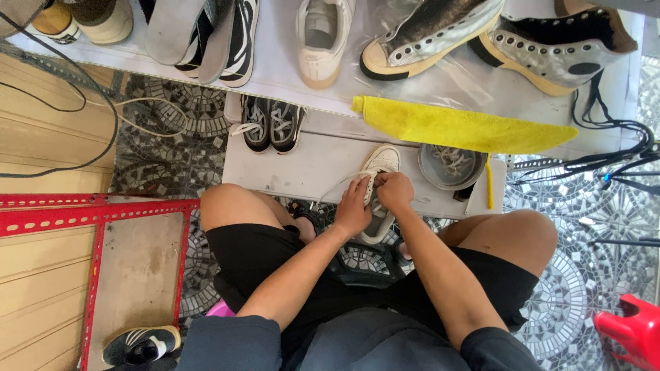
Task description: The person sits on a low stool and laces a white sneaker placed on their lap. They thread the laces through the eyelets, pull them tight, and tie a knot. The person then adjusts the laces and the shoe tongue.
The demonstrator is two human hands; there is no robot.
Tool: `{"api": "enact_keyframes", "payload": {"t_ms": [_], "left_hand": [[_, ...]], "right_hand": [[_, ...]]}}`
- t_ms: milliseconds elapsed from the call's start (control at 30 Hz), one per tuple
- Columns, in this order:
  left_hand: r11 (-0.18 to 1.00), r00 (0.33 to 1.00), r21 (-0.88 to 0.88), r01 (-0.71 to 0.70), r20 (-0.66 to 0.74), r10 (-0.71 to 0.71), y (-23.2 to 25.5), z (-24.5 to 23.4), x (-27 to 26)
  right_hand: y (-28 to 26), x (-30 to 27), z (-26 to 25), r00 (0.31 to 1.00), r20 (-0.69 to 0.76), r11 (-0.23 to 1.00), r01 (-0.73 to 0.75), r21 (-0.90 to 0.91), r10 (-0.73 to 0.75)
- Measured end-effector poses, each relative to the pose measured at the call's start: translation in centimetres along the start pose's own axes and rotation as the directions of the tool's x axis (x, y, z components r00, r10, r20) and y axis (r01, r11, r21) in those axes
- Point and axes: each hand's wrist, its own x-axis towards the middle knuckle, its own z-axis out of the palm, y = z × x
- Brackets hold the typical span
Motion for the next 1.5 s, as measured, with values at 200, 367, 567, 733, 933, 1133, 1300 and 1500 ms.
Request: {"api": "enact_keyframes", "payload": {"t_ms": [200, 367, 567, 733, 933, 1133, 1300, 1500], "left_hand": [[0.999, 1.000, -0.026, -0.021, -0.016, 0.021, -0.5, 0.8, -0.1], [0.994, 0.999, -0.108, 0.002, -0.032, -0.005, 0.1, 0.1, -0.9], [0.993, 0.995, -0.106, 0.049, -0.085, -0.058, 0.0, -0.4, -0.7], [0.992, 0.995, -0.115, 0.052, -0.084, -0.062, 0.4, -1.1, -0.8], [0.992, 0.995, -0.121, 0.035, -0.092, -0.047, 1.1, -1.8, -1.0], [0.993, 0.996, -0.109, 0.040, -0.073, -0.048, 1.5, -2.4, -1.1], [0.994, 0.996, -0.102, 0.034, -0.075, -0.042, 1.4, -2.4, -0.9], [0.995, 0.997, -0.100, 0.030, -0.074, -0.038, 1.9, -2.7, -1.0]], "right_hand": [[-1.9, -1.5, -1.6, 1.000, -0.002, 1.000, 0.025, 0.008, -0.025], [-1.4, -1.5, -1.6, 0.998, 0.011, 0.998, 0.067, -0.007, -0.067], [-1.4, -2.3, -2.6, 0.992, 0.025, 0.992, 0.124, -0.031, -0.123], [-3.1, -4.3, -4.0, 0.989, -0.004, 0.985, 0.144, -0.097, -0.145], [-0.8, -2.5, -1.4, 0.993, -0.073, 0.987, 0.077, -0.143, -0.088], [-0.7, -2.7, -1.2, 0.990, -0.094, 0.986, 0.091, -0.140, -0.105], [-0.6, -3.0, -2.1, 0.990, -0.050, 0.988, 0.124, -0.094, -0.129], [0.2, -2.5, -1.8, 0.997, -0.047, 0.998, 0.064, -0.024, -0.065]]}}
